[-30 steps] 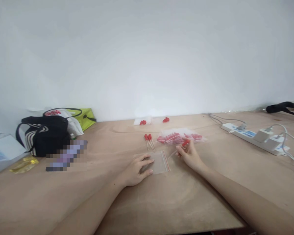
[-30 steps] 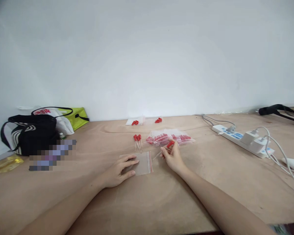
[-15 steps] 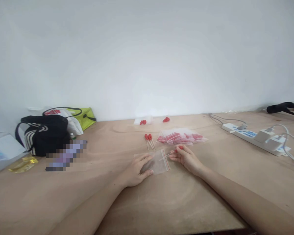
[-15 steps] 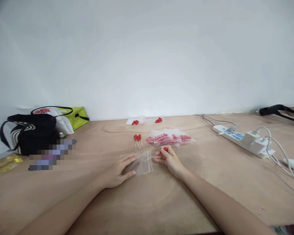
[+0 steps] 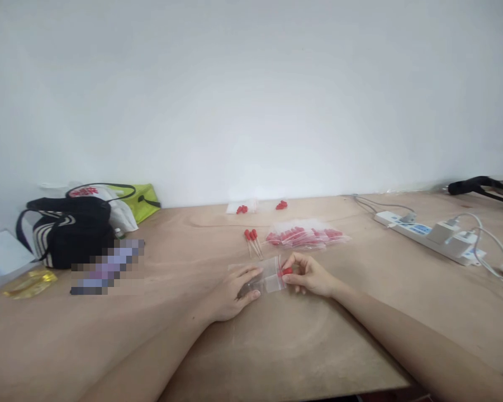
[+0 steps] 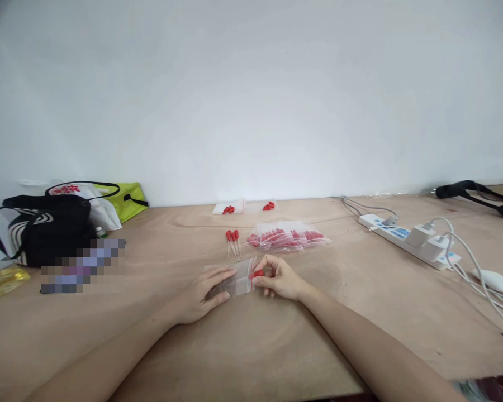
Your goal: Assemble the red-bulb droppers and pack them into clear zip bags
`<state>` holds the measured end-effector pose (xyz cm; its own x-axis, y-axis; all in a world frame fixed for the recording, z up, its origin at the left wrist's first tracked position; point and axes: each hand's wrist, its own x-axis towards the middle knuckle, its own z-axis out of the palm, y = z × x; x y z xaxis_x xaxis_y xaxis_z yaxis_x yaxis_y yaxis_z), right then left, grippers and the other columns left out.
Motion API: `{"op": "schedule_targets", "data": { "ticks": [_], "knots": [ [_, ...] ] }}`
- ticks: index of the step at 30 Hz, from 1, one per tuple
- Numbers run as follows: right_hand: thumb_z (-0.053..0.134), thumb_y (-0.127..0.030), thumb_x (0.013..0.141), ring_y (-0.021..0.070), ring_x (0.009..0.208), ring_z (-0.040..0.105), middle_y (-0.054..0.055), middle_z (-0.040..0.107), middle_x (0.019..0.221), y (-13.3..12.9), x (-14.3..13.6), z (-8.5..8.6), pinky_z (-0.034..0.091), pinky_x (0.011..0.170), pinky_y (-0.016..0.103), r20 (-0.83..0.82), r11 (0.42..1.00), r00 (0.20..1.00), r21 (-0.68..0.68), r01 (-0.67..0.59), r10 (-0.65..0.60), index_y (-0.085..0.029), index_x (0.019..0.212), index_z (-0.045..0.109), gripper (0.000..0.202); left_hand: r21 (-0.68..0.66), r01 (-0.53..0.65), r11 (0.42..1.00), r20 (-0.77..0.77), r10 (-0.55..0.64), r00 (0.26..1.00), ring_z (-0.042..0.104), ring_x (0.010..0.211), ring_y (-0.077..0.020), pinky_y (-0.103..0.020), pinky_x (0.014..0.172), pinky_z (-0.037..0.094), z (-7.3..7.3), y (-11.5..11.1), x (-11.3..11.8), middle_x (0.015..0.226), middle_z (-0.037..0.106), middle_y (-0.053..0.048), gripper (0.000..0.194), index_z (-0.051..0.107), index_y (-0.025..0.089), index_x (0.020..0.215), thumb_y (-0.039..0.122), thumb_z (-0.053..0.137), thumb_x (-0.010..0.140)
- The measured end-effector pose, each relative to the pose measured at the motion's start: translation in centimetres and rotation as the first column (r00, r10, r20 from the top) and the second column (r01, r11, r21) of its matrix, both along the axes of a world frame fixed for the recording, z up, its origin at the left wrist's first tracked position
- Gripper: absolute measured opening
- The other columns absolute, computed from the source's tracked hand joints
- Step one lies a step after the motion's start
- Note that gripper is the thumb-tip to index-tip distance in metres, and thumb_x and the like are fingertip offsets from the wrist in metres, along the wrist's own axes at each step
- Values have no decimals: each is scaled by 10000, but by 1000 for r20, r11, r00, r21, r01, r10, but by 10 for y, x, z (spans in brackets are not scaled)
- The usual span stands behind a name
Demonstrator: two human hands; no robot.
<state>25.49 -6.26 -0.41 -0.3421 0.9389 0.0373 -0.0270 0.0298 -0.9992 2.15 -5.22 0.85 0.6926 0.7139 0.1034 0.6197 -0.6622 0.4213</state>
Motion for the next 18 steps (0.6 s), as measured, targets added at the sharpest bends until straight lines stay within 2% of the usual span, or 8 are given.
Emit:
{"op": "schedule_targets", "data": {
  "ticks": [2, 5, 12, 15, 18],
  "knots": [
    [699, -363, 569, 61, 467, 533, -43, 574, 662, 0, -4, 1, 418, 442, 193, -79, 998, 995, 38, -57, 59, -181, 714, 435, 352, -1, -5, 1000, 7, 5, 1000, 344, 1193, -209, -376, 989, 286, 0, 0, 0, 1311, 379, -61, 464, 370, 229, 1256, 395, 419, 826],
    [691, -370, 582, 73, 540, 542, -48, 562, 606, 3, -8, 1, 439, 546, 223, -108, 992, 988, 76, -99, 107, -178, 678, 435, 334, -11, 0, 1000, 15, 0, 1000, 343, 1194, -211, -377, 992, 281, 1, 0, 1, 1310, 383, -59, 463, 376, 229, 1254, 400, 419, 826],
    [709, -414, 526, 88, 524, 497, -18, 567, 570, 9, -5, -3, 385, 534, 230, 65, 998, 997, 51, 28, -31, -141, 583, 530, 331, -104, 43, 994, -9, -44, 999, 380, 1171, -219, -365, 983, 297, 15, 3, -11, 1289, 416, -45, 467, 427, 244, 1218, 414, 485, 787],
    [614, -471, 628, 114, 580, 505, -3, 563, 584, 10, -3, -3, 386, 571, 246, 175, 989, 984, 148, -2, -24, -134, 572, 589, 343, -120, 47, 992, -25, -50, 998, 375, 1176, -217, -367, 990, 286, 16, 7, -18, 1291, 415, -37, 464, 444, 260, 1207, 426, 498, 777],
    [521, -451, 721, 134, 661, 511, 10, 563, 631, 9, 0, -4, 391, 616, 249, 302, 949, 953, 310, -61, -37, -142, 549, 604, 363, -128, 63, 990, 2, -63, 998, 393, 1164, -207, -359, 984, 297, 13, 10, -21, 1288, 419, -31, 428, 483, 275, 1175, 421, 506, 774]
  ]
}}
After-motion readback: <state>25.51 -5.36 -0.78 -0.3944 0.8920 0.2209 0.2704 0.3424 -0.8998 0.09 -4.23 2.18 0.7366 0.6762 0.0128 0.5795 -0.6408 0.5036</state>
